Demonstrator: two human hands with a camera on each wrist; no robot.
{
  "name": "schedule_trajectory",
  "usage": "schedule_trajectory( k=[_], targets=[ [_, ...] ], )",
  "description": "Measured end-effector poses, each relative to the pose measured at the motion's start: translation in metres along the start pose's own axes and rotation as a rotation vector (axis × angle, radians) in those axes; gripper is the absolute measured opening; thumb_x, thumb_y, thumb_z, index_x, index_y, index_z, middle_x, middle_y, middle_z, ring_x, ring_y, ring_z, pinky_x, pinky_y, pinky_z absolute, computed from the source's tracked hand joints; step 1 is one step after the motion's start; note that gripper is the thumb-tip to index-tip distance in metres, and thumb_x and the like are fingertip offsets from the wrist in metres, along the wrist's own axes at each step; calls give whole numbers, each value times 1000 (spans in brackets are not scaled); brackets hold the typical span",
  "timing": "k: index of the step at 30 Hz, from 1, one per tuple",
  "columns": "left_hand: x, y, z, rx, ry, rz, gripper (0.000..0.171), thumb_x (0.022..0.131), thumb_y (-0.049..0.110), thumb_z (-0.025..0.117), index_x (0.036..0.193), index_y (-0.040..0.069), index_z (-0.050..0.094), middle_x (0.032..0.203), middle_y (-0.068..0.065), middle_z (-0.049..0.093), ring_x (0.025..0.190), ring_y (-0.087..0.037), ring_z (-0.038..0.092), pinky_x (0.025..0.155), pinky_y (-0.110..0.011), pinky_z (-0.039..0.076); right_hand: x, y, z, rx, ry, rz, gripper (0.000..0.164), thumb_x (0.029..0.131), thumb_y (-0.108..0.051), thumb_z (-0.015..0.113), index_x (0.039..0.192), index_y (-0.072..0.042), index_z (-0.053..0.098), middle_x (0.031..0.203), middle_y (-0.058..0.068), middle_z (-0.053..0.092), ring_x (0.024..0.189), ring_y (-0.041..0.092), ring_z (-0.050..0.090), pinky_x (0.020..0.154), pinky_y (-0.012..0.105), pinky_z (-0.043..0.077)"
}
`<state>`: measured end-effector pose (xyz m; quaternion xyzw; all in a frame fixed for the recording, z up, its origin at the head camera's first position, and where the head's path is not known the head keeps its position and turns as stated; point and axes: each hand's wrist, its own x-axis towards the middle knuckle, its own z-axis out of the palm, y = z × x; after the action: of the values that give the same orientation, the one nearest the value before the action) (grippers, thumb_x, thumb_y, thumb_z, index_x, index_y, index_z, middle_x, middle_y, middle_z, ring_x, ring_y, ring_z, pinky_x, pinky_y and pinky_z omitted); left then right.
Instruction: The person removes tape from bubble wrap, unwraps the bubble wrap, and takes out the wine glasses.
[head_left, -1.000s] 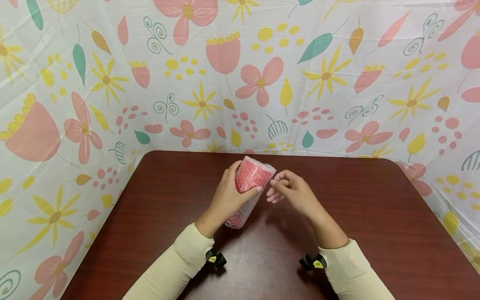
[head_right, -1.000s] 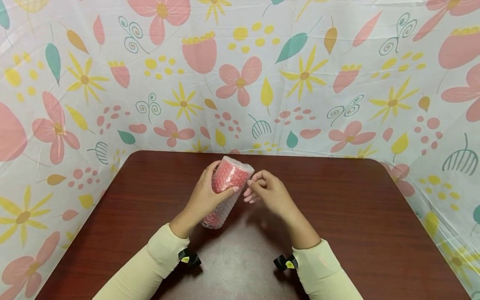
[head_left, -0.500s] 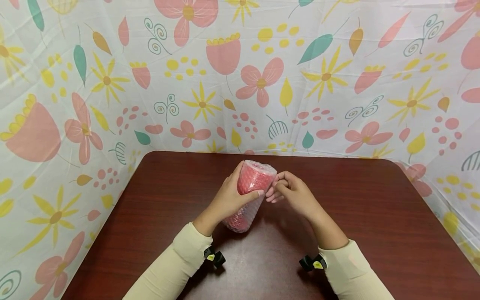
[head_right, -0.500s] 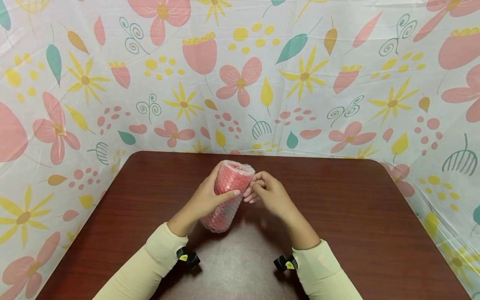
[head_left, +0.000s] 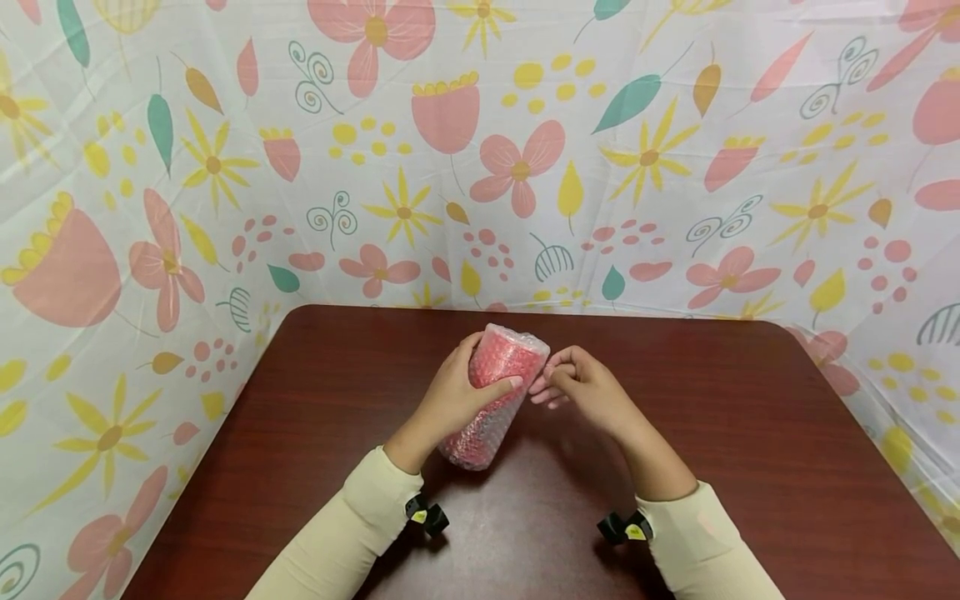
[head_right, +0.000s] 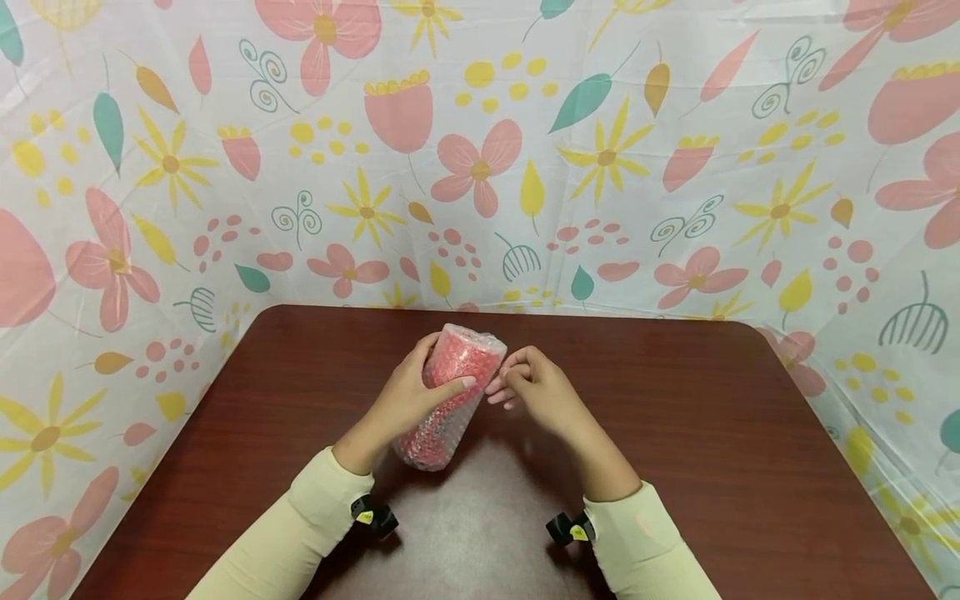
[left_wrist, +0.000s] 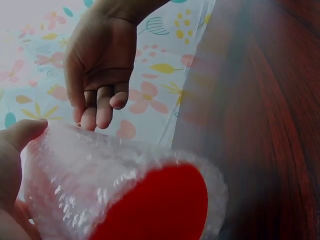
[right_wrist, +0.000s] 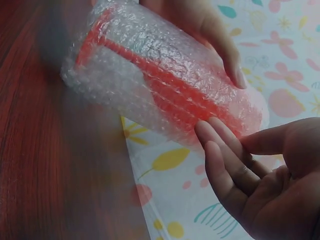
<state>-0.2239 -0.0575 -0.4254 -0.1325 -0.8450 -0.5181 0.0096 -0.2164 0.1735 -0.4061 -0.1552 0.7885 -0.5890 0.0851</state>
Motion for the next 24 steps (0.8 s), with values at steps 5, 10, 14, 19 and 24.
schedule_trajectory(
  k=[5, 10, 14, 19, 24],
  targets=[
    [0, -1, 0, 7, -10, -24, 97, 82, 55, 78, 160, 29, 26, 154, -2, 45, 125, -23, 56, 103, -49, 50, 1, 2, -2, -2, 15, -4, 18, 104, -9, 50, 111, 7, 51, 87, 26, 71, 78, 30, 75, 72, 40, 61],
    [-1, -2, 0, -1, -24, -44, 90, 84, 53, 77, 158, 29, 30, 149, -4, 52, 119, -23, 60, 98, -48, 53, 2, 3, -3, 39, 3, 5, 19, 103, -10, 51, 112, 8, 51, 80, 23, 69, 71, 24, 74, 70, 44, 61],
    [-2, -2, 0, -19, -23, -48, 85, 85, 49, 76, 155, 27, 34, 142, -5, 56, 114, -23, 62, 95, -46, 54, 4, 3, -3, 106, -27, 21, 20, 103, -8, 49, 113, 10, 50, 87, 25, 70, 74, 24, 74, 69, 41, 62],
    [-1, -3, 1, -38, -19, -54, 84, 85, 47, 77, 154, 24, 34, 144, -6, 54, 118, -24, 60, 97, -47, 53, 5, 1, -3, 139, -42, 24, 19, 102, -6, 47, 113, 9, 49, 87, 21, 70, 75, 25, 74, 70, 40, 62],
    [0, -3, 1, -69, -17, -72, 84, 85, 44, 77, 153, 21, 34, 143, -9, 53, 117, -27, 60, 96, -48, 54, 7, 1, -1, 151, -41, 14, 19, 103, -9, 52, 112, 8, 49, 85, 15, 70, 74, 22, 74, 71, 40, 62]
  ],
)
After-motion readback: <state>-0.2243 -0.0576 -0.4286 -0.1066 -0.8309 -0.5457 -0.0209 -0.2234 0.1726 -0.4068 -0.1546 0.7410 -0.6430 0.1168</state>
